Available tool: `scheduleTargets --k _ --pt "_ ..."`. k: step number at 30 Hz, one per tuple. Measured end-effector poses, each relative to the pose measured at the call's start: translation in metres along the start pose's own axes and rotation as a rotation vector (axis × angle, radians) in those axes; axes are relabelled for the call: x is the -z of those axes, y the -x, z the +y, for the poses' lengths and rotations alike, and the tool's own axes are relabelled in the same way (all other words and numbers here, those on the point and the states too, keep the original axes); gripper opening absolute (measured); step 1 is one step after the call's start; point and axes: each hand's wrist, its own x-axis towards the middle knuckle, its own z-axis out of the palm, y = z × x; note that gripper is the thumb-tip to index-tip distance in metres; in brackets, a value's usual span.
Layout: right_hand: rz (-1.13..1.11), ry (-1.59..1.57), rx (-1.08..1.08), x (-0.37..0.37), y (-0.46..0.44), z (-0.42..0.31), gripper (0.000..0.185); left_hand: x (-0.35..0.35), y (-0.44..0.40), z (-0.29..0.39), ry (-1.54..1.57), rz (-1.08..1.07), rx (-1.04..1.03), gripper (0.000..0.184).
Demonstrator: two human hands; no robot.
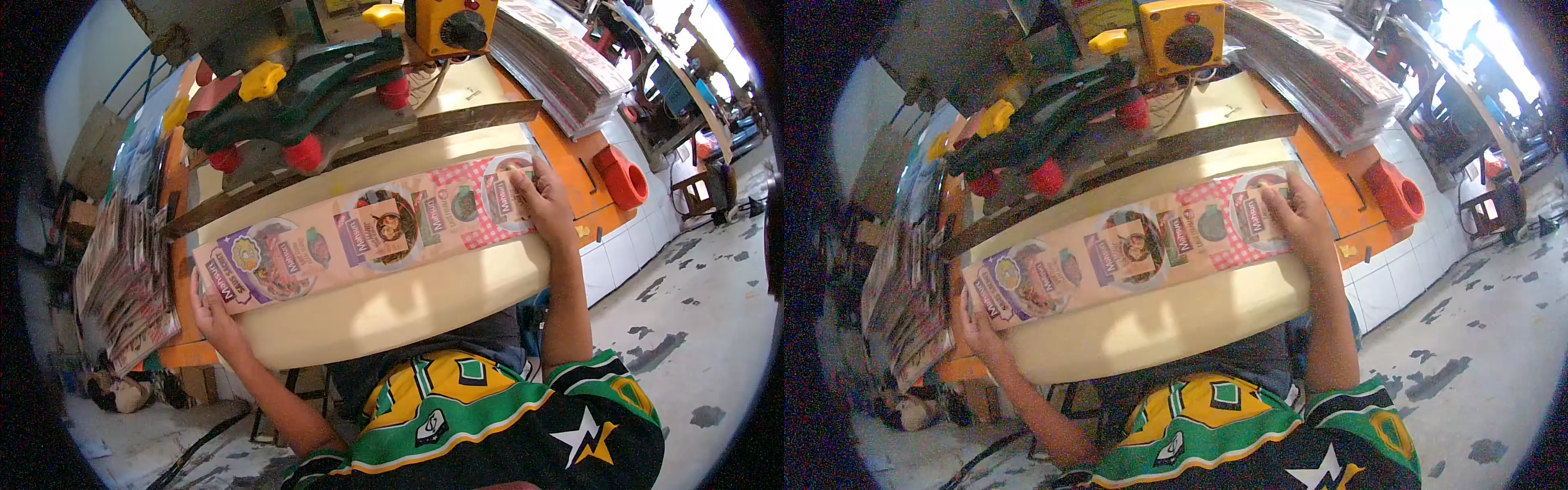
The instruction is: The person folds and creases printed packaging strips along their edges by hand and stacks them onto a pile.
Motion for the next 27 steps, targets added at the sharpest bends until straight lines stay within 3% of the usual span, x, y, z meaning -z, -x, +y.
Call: scheduleTargets --k 12,20,27 --pt "0.032 -0.02 0.017 0.001 0.0 0.006 0.034 0.006 0.004 0.005 -0.223 -0.017 0.032 0.033" --pt "0.037 -0.163 -0.049 0.0 0.003 -0.002 0.035 0.028 -0.006 -0.021 -0.111 0.006 -0.021 0.038" --pt "0.065 0.035 -0.01 0.004 0.0 0.008 0.035 0.024 -0.003 -0.014 -0.037 -0.046 -0.106 0.046"
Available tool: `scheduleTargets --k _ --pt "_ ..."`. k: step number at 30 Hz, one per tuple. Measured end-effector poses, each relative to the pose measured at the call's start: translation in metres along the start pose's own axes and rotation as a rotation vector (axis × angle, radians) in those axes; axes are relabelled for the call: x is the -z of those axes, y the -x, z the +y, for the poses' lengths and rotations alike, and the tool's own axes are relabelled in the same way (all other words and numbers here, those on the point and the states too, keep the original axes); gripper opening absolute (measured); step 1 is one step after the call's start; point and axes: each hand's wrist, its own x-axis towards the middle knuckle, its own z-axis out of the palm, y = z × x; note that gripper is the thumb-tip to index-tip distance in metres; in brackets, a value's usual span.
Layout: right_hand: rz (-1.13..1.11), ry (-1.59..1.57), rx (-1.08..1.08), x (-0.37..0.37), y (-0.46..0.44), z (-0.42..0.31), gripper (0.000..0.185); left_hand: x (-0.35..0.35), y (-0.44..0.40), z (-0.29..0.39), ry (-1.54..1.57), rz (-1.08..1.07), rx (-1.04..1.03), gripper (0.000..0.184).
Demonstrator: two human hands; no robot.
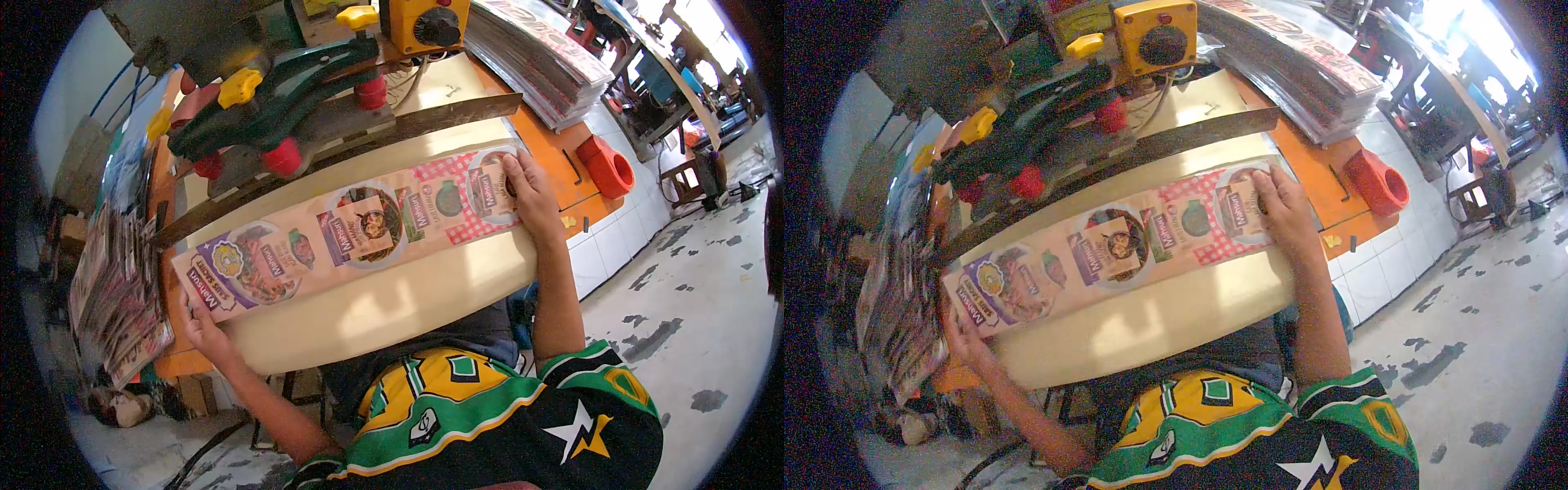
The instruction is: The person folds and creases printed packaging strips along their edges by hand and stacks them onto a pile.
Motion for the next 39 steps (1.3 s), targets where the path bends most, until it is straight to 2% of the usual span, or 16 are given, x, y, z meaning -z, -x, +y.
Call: scheduleTargets --k 6,13,22,24,30,37,39 --pt "-0.042 -0.007 -0.011 -0.003 0.002 -0.01 0.038 -0.012 0.003 0.009 -0.239 -0.015 0.06 0.052" --pt "-0.058 -0.056 0.002 -0.006 0.004 -0.02 0.041 -0.02 0.007 0.02 -0.2 0.005 0.152 0.052" --pt "-0.059 -0.057 -0.027 -0.004 0.002 -0.014 0.036 -0.018 0.005 0.016 -0.205 -0.02 0.135 0.053" --pt "-0.055 -0.075 -0.011 -0.006 0.003 -0.016 0.036 -0.019 0.005 0.02 -0.304 -0.036 0.062 0.053" --pt "-0.041 -0.048 -0.01 -0.01 0.006 -0.028 0.035 -0.017 0.004 0.018 -0.33 -0.059 0.018 0.053" --pt "-0.037 -0.022 -0.025 -0.006 0.003 -0.016 0.036 -0.021 0.003 0.021 -0.274 -0.057 0.014 0.053" --pt "-0.04 -0.01 -0.005 -0.007 0.003 -0.017 0.037 -0.027 0.006 0.031 -0.356 -0.041 0.016 0.052"
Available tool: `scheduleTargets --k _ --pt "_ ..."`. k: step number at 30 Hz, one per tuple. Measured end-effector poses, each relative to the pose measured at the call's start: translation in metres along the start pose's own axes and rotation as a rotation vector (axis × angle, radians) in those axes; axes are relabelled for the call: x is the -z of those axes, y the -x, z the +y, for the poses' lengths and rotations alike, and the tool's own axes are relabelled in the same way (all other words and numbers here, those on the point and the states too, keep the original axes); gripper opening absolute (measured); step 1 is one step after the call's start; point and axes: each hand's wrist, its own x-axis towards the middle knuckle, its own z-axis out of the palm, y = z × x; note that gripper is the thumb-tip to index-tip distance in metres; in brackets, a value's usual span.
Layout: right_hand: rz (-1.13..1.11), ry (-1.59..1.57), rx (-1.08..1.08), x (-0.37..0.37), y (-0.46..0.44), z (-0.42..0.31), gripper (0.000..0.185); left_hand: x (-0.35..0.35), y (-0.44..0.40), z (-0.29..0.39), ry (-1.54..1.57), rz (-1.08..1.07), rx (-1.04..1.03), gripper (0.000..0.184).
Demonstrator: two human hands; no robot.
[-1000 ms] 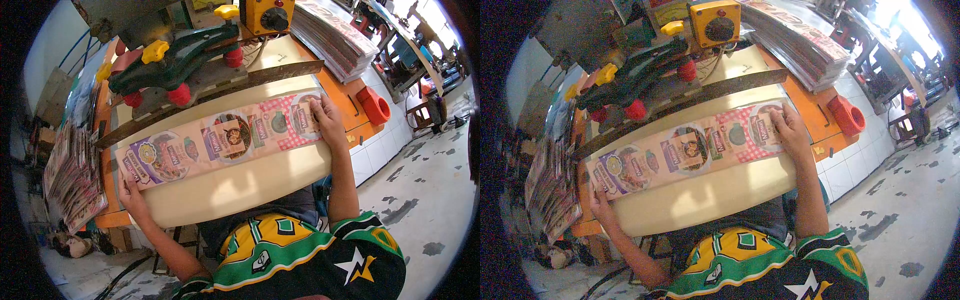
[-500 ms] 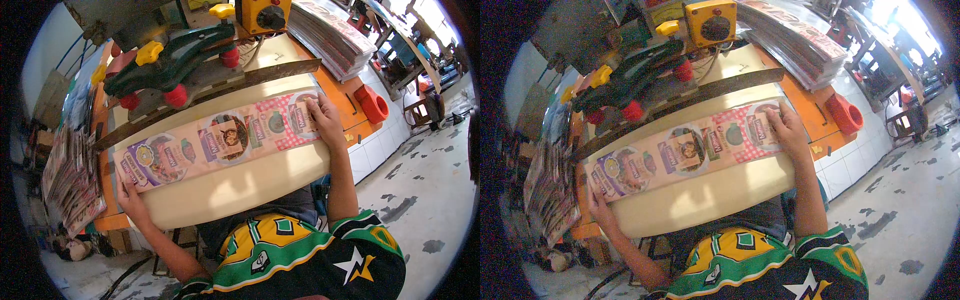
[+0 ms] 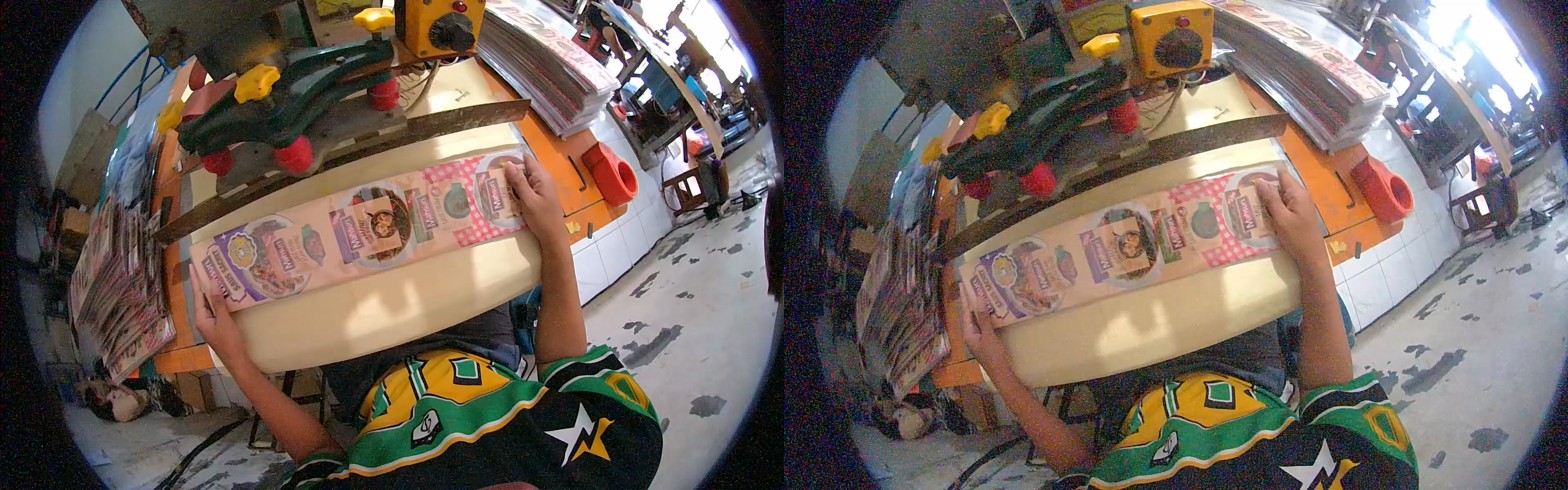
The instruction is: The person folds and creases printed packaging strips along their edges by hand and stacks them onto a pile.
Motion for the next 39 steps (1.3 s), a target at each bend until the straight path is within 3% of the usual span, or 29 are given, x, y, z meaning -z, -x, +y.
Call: scheduleTargets --k 10,12,16,22,26,31,39 --pt "-0.009 0.012 -0.005 0.003 -0.003 0.008 0.04 0.002 0.0 -0.009 0.187 -0.009 0.109 0.054" --pt "-0.006 0.009 0.001 -0.001 0.001 -0.003 0.04 0.003 -0.003 -0.015 0.082 -0.001 -0.001 0.053" --pt "0.013 0.015 -0.04 -0.003 0.003 -0.009 0.036 0.002 -0.002 -0.008 0.033 0.002 -0.015 0.053" --pt "0.035 0.027 -0.014 0.002 -0.001 0.009 0.034 0.002 -0.006 -0.014 0.218 -0.026 0.009 0.053" --pt "0.091 0.073 0.022 0.016 -0.005 0.041 0.034 0.002 0.0 0.006 0.124 0.019 0.052 0.051" --pt "0.015 -0.075 -0.04 -0.005 0.002 -0.001 0.032 0.008 -0.001 0.004 0.087 0.038 0.11 0.051" --pt "0.045 -0.023 0.018 -0.001 0.0 0.011 0.033 0.008 -0.004 -0.013 0.457 0.009 0.046 0.046"
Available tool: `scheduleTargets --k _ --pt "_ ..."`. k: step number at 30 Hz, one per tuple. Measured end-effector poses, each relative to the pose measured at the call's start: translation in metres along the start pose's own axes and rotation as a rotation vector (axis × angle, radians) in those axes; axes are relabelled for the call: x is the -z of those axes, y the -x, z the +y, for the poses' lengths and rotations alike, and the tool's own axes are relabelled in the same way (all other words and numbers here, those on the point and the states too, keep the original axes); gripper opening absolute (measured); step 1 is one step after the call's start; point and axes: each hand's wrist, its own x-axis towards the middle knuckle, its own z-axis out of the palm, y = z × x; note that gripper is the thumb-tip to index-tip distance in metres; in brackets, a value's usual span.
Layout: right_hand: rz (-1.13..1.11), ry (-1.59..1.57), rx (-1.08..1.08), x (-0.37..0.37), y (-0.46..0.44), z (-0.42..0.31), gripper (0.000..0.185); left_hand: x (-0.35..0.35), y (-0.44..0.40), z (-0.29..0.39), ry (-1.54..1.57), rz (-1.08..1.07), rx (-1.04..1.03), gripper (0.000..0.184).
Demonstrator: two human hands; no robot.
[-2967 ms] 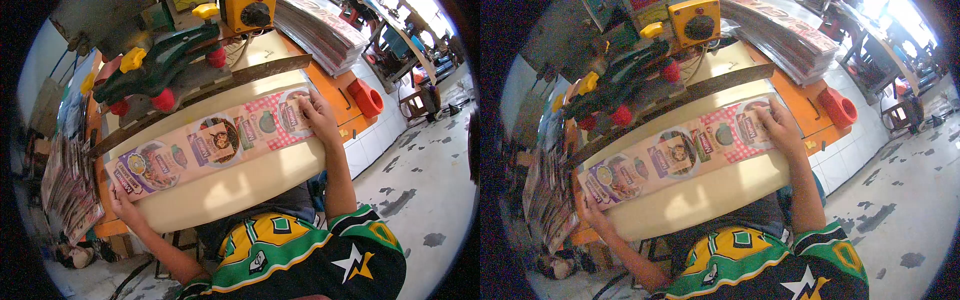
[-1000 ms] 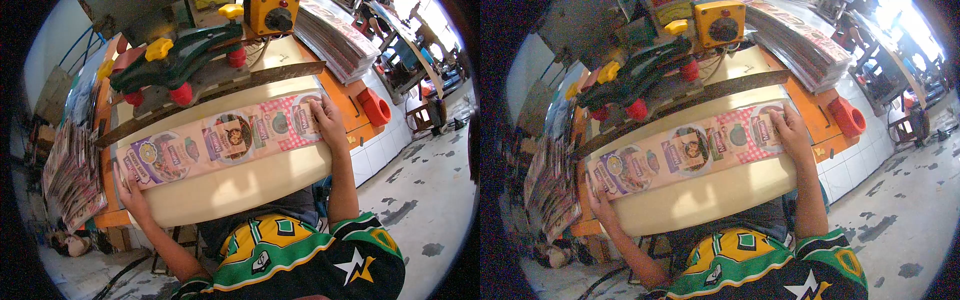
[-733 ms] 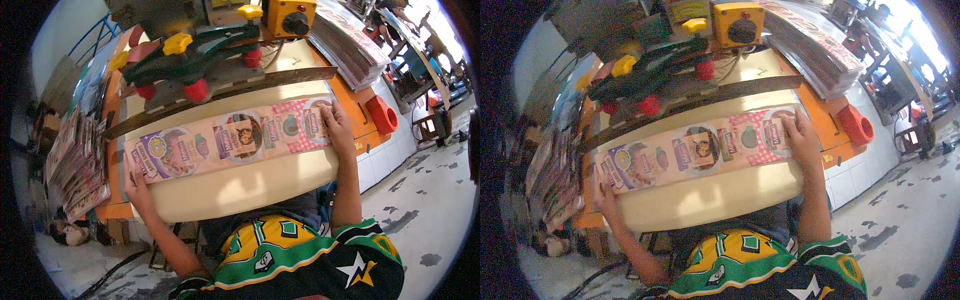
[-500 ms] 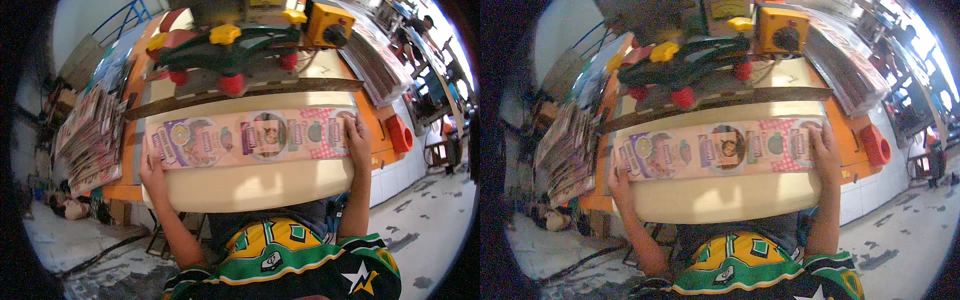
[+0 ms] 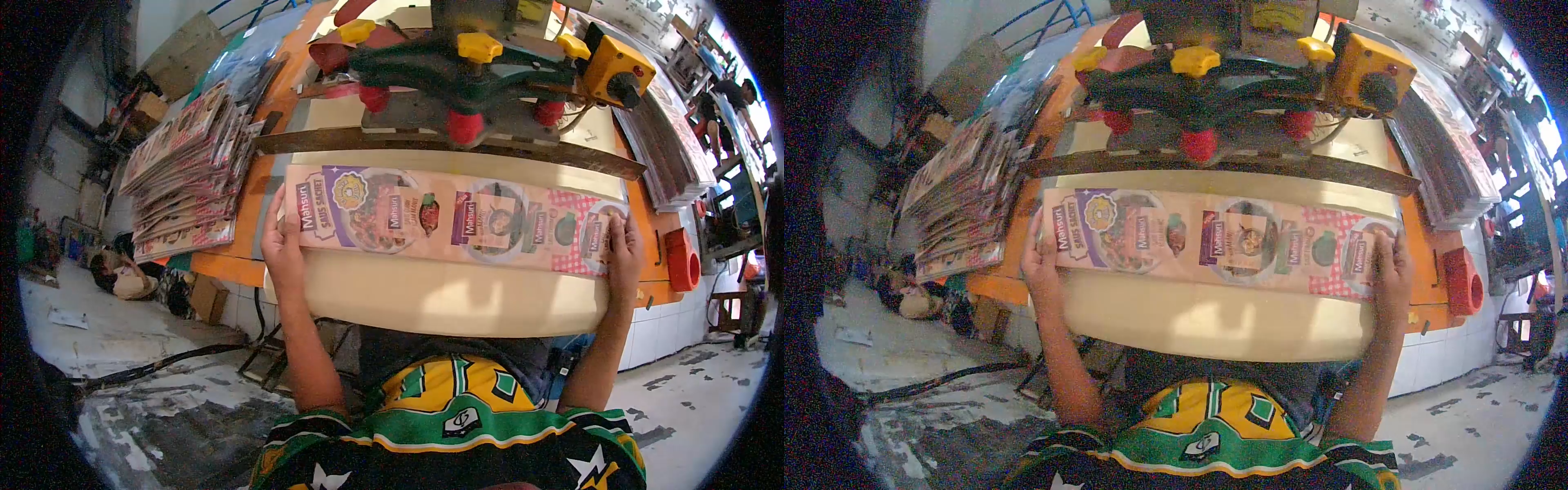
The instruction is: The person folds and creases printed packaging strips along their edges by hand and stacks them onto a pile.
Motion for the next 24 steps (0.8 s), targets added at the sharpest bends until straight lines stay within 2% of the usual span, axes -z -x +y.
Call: scheduleTargets --k 4,14,17,24 --pt "-0.028 -0.027 -0.071 -0.003 0.001 -0.007 0.034 0.007 -0.001 -0.009 0.084 0.026 -0.045 0.043" --pt "-0.074 0.008 0.006 0.005 -0.004 0.007 0.035 0.009 0.0 -0.008 0.022 0.032 -0.107 0.044" --pt "-0.064 0.025 0.05 0.003 -0.004 0.005 0.035 0.013 -0.003 -0.019 0.117 0.043 -0.069 0.043" --pt "-0.042 0.067 0.009 -0.001 -0.002 -0.002 0.036 0.016 -0.006 -0.025 0.188 0.05 -0.043 0.04"
